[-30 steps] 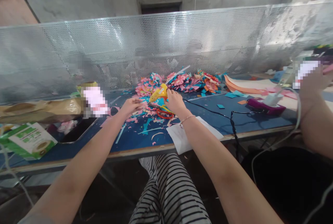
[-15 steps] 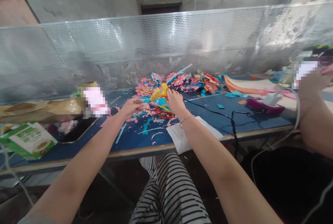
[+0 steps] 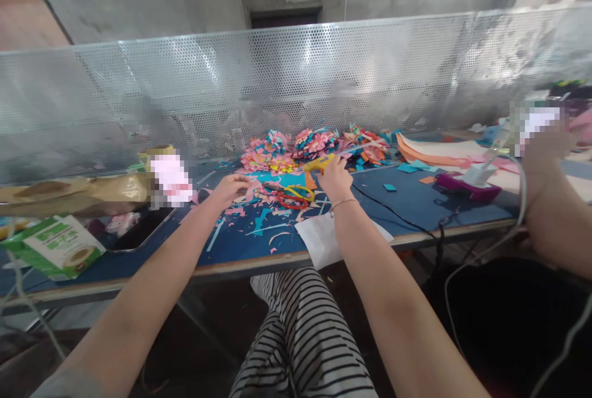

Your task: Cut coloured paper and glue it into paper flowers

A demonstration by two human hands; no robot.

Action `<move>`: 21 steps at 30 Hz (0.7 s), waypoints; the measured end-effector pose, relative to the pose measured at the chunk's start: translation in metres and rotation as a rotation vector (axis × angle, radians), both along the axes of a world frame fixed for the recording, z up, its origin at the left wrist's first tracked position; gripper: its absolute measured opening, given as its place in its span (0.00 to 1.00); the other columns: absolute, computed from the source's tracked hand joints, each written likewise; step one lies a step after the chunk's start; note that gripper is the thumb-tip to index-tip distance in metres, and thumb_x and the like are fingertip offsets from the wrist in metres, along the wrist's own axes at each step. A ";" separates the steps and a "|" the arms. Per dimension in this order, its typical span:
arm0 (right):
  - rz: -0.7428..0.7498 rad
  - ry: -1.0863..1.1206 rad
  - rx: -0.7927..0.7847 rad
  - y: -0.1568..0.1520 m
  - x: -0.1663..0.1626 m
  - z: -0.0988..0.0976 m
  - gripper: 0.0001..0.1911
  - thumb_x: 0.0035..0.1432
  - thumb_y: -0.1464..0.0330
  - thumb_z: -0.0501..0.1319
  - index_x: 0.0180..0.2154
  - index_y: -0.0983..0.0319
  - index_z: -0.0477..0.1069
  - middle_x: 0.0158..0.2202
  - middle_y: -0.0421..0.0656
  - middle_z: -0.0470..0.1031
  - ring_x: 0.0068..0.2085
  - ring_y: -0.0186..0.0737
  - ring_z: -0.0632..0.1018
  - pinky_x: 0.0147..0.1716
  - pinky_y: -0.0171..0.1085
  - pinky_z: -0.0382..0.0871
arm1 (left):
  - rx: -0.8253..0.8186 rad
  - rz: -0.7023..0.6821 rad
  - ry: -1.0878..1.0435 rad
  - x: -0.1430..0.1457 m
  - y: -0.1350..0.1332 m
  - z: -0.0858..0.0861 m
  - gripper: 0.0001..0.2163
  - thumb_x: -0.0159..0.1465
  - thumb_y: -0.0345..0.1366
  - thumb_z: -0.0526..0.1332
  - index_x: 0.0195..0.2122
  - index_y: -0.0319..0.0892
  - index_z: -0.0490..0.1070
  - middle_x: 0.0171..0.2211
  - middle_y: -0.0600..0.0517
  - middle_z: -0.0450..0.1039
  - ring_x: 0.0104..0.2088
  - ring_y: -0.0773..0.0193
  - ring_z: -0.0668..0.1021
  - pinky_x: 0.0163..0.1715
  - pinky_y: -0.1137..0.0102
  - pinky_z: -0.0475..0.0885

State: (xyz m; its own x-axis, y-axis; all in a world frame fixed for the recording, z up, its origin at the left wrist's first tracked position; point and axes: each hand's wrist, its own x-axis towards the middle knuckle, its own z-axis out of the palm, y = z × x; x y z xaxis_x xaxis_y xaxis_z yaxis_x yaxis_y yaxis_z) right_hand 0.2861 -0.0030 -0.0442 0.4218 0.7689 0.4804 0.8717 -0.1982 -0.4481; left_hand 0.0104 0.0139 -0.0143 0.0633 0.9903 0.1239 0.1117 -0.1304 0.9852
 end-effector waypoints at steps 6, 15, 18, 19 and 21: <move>0.124 -0.161 -0.126 0.001 -0.011 -0.005 0.20 0.56 0.62 0.56 0.46 0.68 0.67 0.49 0.61 0.63 0.51 0.58 0.69 0.45 0.52 0.63 | 0.030 -0.022 -0.009 -0.004 0.007 -0.007 0.05 0.40 0.26 0.63 0.18 0.40 0.68 0.17 0.56 0.66 0.20 0.70 0.69 0.28 0.71 0.67; 0.560 -0.380 -0.347 0.001 -0.055 0.002 0.15 0.59 0.65 0.53 0.44 0.67 0.68 0.43 0.53 0.72 0.43 0.45 0.73 0.41 0.38 0.65 | 0.002 -0.001 0.001 -0.007 0.015 -0.012 0.06 0.40 0.27 0.63 0.20 0.40 0.68 0.18 0.57 0.66 0.21 0.70 0.69 0.27 0.71 0.67; 0.600 -0.464 -0.283 0.000 -0.050 0.002 0.13 0.60 0.67 0.51 0.42 0.66 0.69 0.44 0.52 0.71 0.45 0.44 0.71 0.43 0.39 0.64 | 0.032 0.004 -0.046 -0.007 0.014 -0.009 0.05 0.40 0.27 0.63 0.20 0.40 0.68 0.18 0.56 0.66 0.21 0.71 0.69 0.26 0.72 0.67; 0.611 -0.487 -0.248 0.000 -0.048 0.002 0.12 0.60 0.68 0.51 0.41 0.65 0.70 0.43 0.52 0.71 0.45 0.44 0.71 0.44 0.40 0.63 | 0.043 -0.001 -0.063 -0.008 0.013 -0.008 0.05 0.40 0.27 0.63 0.19 0.40 0.68 0.18 0.56 0.66 0.21 0.71 0.69 0.26 0.72 0.67; 0.615 -0.498 -0.159 0.000 -0.044 0.002 0.10 0.59 0.70 0.52 0.40 0.65 0.70 0.42 0.53 0.70 0.45 0.45 0.69 0.44 0.42 0.62 | 0.052 -0.004 -0.089 -0.008 0.011 -0.006 0.06 0.40 0.28 0.63 0.19 0.40 0.68 0.17 0.56 0.66 0.21 0.71 0.69 0.25 0.72 0.66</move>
